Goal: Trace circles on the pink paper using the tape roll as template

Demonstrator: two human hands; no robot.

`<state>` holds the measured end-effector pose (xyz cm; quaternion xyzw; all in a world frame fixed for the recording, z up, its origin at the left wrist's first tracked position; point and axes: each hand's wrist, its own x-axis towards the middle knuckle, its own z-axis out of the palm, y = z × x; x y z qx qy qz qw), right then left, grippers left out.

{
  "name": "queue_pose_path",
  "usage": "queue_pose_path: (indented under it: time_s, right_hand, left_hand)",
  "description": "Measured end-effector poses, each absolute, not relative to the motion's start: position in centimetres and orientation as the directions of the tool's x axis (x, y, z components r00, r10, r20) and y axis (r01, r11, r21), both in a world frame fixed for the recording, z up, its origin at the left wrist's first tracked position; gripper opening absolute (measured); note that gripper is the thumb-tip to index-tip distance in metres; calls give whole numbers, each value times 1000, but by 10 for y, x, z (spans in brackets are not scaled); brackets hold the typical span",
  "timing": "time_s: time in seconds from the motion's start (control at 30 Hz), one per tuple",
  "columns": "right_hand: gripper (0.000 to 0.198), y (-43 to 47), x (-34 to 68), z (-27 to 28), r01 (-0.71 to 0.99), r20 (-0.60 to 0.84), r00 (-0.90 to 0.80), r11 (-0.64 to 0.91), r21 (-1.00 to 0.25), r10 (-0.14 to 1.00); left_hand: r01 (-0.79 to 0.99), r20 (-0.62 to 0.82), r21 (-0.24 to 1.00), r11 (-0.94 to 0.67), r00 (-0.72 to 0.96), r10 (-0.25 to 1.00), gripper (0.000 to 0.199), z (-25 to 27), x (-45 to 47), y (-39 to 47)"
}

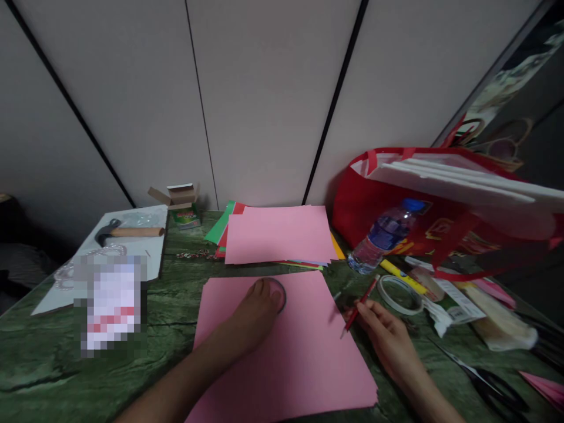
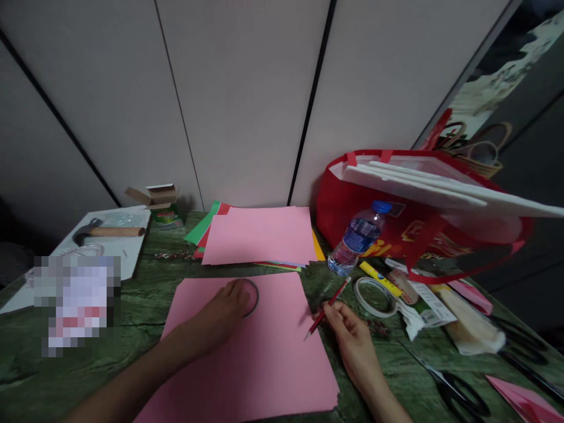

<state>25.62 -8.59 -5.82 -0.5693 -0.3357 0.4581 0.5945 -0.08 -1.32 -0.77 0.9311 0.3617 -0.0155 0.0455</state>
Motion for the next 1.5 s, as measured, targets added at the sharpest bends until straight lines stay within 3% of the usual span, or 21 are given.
queue_pose_path:
  time_s: [0.13, 0.2, 0.4, 0.53, 0.63, 0.77, 0.87, 1.13, 1.5]
  right_hand:
    - [31, -101, 254, -67, -287, -160, 368, -52, -957, 916]
    - [31, -101, 250, -66, -294, -153, 346, -47, -955, 926]
    - [33, -102, 243, -63, -349, -159, 281, -54, -936, 946]
    - [33, -102, 243, -63, -374, -169, 297, -48, -926, 940]
    - [34, -99, 244, -62, -392, -172, 317, -36, -919, 933]
    - [34, -99, 245, -58, -381, -174, 313, -44, -923, 934]
    - [33, -100, 244, -56, -375, -162, 294, -42, -926, 942]
    - [35, -100, 245, -56, -355, -168, 284, -59, -933, 944]
    - [35, -100, 246, -57, -368, -197, 293, -80, -926, 935]
  left_hand:
    - [683, -108, 175, -709, 729, 675, 9, 3, -5, -11]
    - [693, -122, 192, -694, 719, 684, 4, 3, -5, -10]
    - [646, -56, 145, -749, 761, 646, 25, -12, -11, -9]
    - [649, -76, 130, -750, 761, 645, 24, -2, -10, -5]
    - [706, -16, 18, -708, 708, 706, 22, 5, 9, -12]
    - [621, -54, -41, -782, 781, 623, 22, -1, 50, -33]
    - [627, -46, -95, -773, 773, 632, 24, -12, 76, -42]
    - [722, 3, 2, -692, 692, 722, 23, -30, 84, -33]
    - [657, 123, 111, -746, 735, 666, 25, -50, 76, -29]
